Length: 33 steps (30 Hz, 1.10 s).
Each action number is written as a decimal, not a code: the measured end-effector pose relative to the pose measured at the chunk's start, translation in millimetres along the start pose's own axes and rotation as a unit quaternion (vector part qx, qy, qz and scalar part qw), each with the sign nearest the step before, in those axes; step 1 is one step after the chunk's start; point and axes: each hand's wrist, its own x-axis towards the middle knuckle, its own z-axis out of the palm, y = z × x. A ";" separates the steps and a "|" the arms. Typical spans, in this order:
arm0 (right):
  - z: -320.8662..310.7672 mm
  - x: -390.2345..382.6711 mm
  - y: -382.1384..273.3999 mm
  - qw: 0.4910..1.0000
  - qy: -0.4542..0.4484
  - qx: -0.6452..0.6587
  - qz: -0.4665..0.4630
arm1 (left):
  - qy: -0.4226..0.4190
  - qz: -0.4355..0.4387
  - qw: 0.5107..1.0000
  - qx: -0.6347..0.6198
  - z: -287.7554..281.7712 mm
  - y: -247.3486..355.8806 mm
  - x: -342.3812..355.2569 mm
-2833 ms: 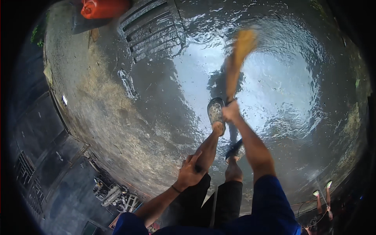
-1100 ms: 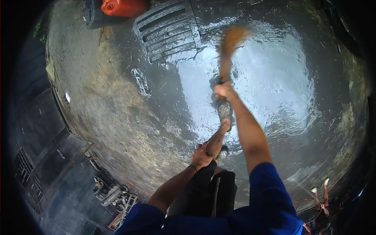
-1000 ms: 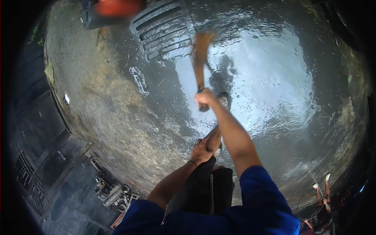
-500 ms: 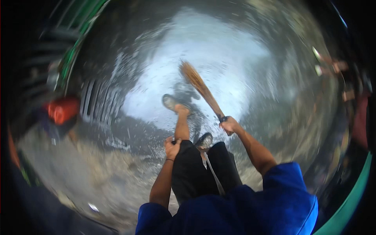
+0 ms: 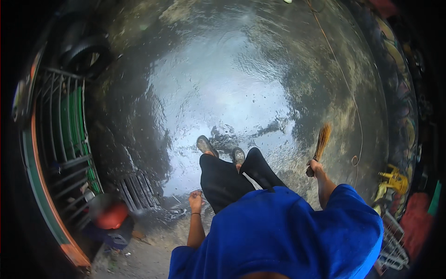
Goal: The person cleans the wet floor by pouring water from a large metal pot onto the ground and then scrubbing the concrete with a broom.
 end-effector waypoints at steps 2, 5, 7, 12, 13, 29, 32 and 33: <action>61.6 -112.5 -25.2 0.972 -0.204 0.013 0.118 | 0.031 -0.005 0.998 0.049 -75.3 7.2 -27.3; 0.6 -145.9 2.3 0.947 -0.172 0.157 0.222 | -0.047 0.027 0.997 0.056 -26.0 46.0 -16.9; 17.1 -176.8 22.7 0.959 -0.129 0.163 0.192 | -0.090 0.065 0.982 0.152 -31.3 77.2 -14.8; 85.8 -243.7 119.1 0.993 -0.035 0.014 0.112 | -0.090 0.063 0.973 0.203 -79.0 192.5 23.8; 97.3 -253.1 130.6 0.993 -0.013 -0.005 0.118 | -0.059 0.059 0.972 0.218 -84.8 220.2 32.8; 13.7 -113.2 178.8 0.887 -0.286 0.311 0.188 | -0.164 0.256 0.903 0.305 295.1 474.1 4.4; -33.2 -58.0 117.0 0.925 -0.201 0.262 0.187 | -0.186 0.201 0.898 0.344 340.3 445.9 -4.9; -49.3 -38.9 81.1 0.941 -0.161 0.234 0.185 | -0.200 0.174 0.901 0.343 342.9 437.2 -5.1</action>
